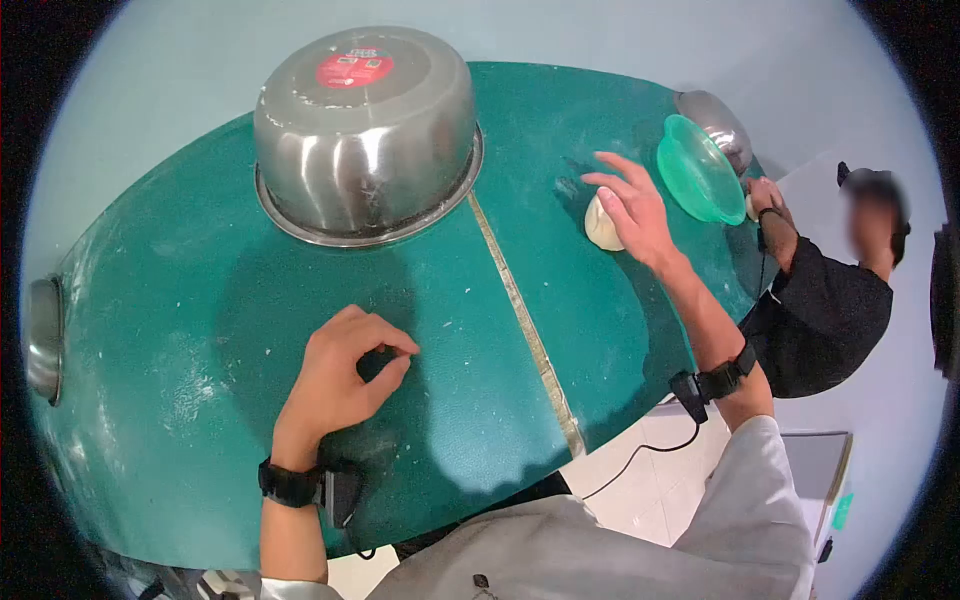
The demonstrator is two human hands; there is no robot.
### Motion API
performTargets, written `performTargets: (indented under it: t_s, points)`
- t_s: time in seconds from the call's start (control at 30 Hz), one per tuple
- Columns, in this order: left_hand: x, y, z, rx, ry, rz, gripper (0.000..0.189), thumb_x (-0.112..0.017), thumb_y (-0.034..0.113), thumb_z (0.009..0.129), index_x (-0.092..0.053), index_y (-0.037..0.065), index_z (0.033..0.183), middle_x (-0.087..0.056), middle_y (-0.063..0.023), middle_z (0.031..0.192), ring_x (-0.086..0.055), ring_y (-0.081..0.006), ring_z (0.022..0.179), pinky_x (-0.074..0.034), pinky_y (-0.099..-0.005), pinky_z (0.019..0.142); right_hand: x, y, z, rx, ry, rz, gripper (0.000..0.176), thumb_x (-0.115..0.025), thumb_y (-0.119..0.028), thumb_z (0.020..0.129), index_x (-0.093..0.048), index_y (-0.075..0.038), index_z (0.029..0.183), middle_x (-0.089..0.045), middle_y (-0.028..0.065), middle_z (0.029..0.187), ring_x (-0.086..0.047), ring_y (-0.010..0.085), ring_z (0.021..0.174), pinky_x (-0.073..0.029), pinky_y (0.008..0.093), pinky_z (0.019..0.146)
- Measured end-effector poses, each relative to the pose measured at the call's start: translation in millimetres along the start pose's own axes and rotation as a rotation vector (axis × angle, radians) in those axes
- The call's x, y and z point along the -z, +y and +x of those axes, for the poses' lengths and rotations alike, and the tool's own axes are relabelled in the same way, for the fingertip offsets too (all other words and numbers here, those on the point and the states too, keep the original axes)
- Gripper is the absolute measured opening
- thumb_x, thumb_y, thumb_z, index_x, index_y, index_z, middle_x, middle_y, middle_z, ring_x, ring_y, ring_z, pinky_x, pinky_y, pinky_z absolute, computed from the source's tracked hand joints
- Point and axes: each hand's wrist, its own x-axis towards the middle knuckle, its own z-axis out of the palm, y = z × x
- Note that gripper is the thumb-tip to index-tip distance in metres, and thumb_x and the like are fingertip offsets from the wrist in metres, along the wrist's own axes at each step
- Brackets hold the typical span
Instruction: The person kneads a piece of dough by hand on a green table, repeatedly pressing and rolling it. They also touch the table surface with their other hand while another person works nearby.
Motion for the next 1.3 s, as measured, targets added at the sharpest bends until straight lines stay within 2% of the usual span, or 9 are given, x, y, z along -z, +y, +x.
performTargets:
  t_s: [0.1, 0.17, 0.3, 0.7, 0.87, 1.0, 1.1, 1.17, 1.3]
  points:
    - [1, 3, 3, -0.025, 0.015, 0.009, 0.015, -0.073, 0.003, 0.075, -0.071, 0.008, 0.089, -0.071, -0.0058, 0.085, -0.06, -0.026, 0.079, -0.049, -0.0369, 0.073, -7, -16, 8, 0.007, -0.115, 0.271, 0.039, -0.05, -0.04, 0.101, -0.077, -0.014, 0.09, -0.071, 0.0157, 0.104, -0.069, 0.0333, 0.095, -0.054, 0.0432, 0.085]
    - [0, 4, 4, -0.006, 0.018, -0.004, 0.016, -0.073, 0.002, 0.074, -0.071, 0.007, 0.089, -0.071, -0.006, 0.085, -0.061, -0.0265, 0.079, -0.048, -0.0369, 0.073, -9, -20, 19, -0.245, -0.45, 0.153, 0.043, -0.05, -0.046, 0.1, -0.078, -0.015, 0.088, -0.073, 0.0159, 0.094, -0.07, 0.0365, 0.089, -0.056, 0.0454, 0.084]
    - [1, 2, 5, 0.032, -0.002, -0.008, 0.019, -0.074, 0.0, 0.071, -0.071, 0.007, 0.088, -0.071, -0.0072, 0.086, -0.061, -0.027, 0.079, -0.048, -0.0368, 0.073, -44, -27, 57, -0.45, -0.556, -0.095, 0.046, -0.05, -0.048, 0.098, -0.078, -0.014, 0.085, -0.073, 0.0163, 0.082, -0.07, 0.0402, 0.082, -0.057, 0.0488, 0.079]
    - [0, 4, 1, 0.001, -0.005, -0.013, 0.013, -0.073, 0.003, 0.076, -0.071, 0.007, 0.089, -0.07, -0.0071, 0.088, -0.062, -0.0259, 0.083, -0.047, -0.0364, 0.078, -51, 27, 40, -0.567, -0.105, -0.105, 0.048, -0.045, -0.044, 0.102, -0.073, -0.007, 0.089, -0.07, 0.0198, 0.083, -0.066, 0.0441, 0.08, -0.052, 0.0509, 0.074]
    - [0, -1, 0, 0.004, 0.016, -0.017, 0.013, -0.074, 0.004, 0.077, -0.072, 0.007, 0.089, -0.07, -0.0063, 0.087, -0.061, -0.0239, 0.082, -0.048, -0.034, 0.074, -24, 18, -12, -0.859, -0.056, 0.289, 0.053, -0.044, -0.046, 0.104, -0.074, -0.006, 0.088, -0.072, 0.017, 0.079, -0.07, 0.0374, 0.078, -0.053, 0.0464, 0.077]
    - [-2, 0, 0, -0.014, 0.029, -0.012, 0.012, -0.073, 0.003, 0.078, -0.073, 0.008, 0.09, -0.07, -0.0057, 0.083, -0.061, -0.0225, 0.077, -0.049, -0.0348, 0.073, 8, -1, -27, -0.771, -0.081, 0.443, 0.054, -0.043, -0.046, 0.105, -0.077, -0.006, 0.093, -0.073, 0.014, 0.079, -0.072, 0.0288, 0.08, -0.054, 0.0399, 0.077]
    - [-2, 2, 0, -0.007, 0.038, -0.02, 0.013, -0.073, 0.003, 0.078, -0.073, 0.007, 0.09, -0.07, -0.0057, 0.083, -0.061, -0.0224, 0.078, -0.05, -0.0349, 0.072, 43, -8, -12, -0.777, -0.38, 0.52, 0.052, -0.045, -0.047, 0.105, -0.077, -0.007, 0.097, -0.074, 0.0137, 0.087, -0.072, 0.0245, 0.086, -0.054, 0.0363, 0.076]
    - [-2, 0, 1, -0.016, 0.036, -0.01, 0.012, -0.073, 0.003, 0.078, -0.072, 0.007, 0.089, -0.07, -0.0058, 0.083, -0.061, -0.0227, 0.078, -0.05, -0.0348, 0.072, 46, -8, -4, -0.537, -0.525, 0.216, 0.049, -0.049, -0.048, 0.103, -0.078, -0.009, 0.096, -0.075, 0.0112, 0.094, -0.072, 0.0239, 0.086, -0.054, 0.0343, 0.076]
    - [-1, 0, 0, -0.018, 0.041, -0.008, 0.013, -0.073, 0.002, 0.077, -0.072, 0.007, 0.089, -0.07, -0.0064, 0.083, -0.061, -0.0242, 0.078, -0.049, -0.0351, 0.072, 15, -26, 3, -0.308, -0.511, 0.178, 0.041, -0.054, -0.038, 0.102, -0.077, -0.005, 0.092, -0.074, 0.0092, 0.093, -0.07, 0.0224, 0.088, -0.053, 0.033, 0.078]
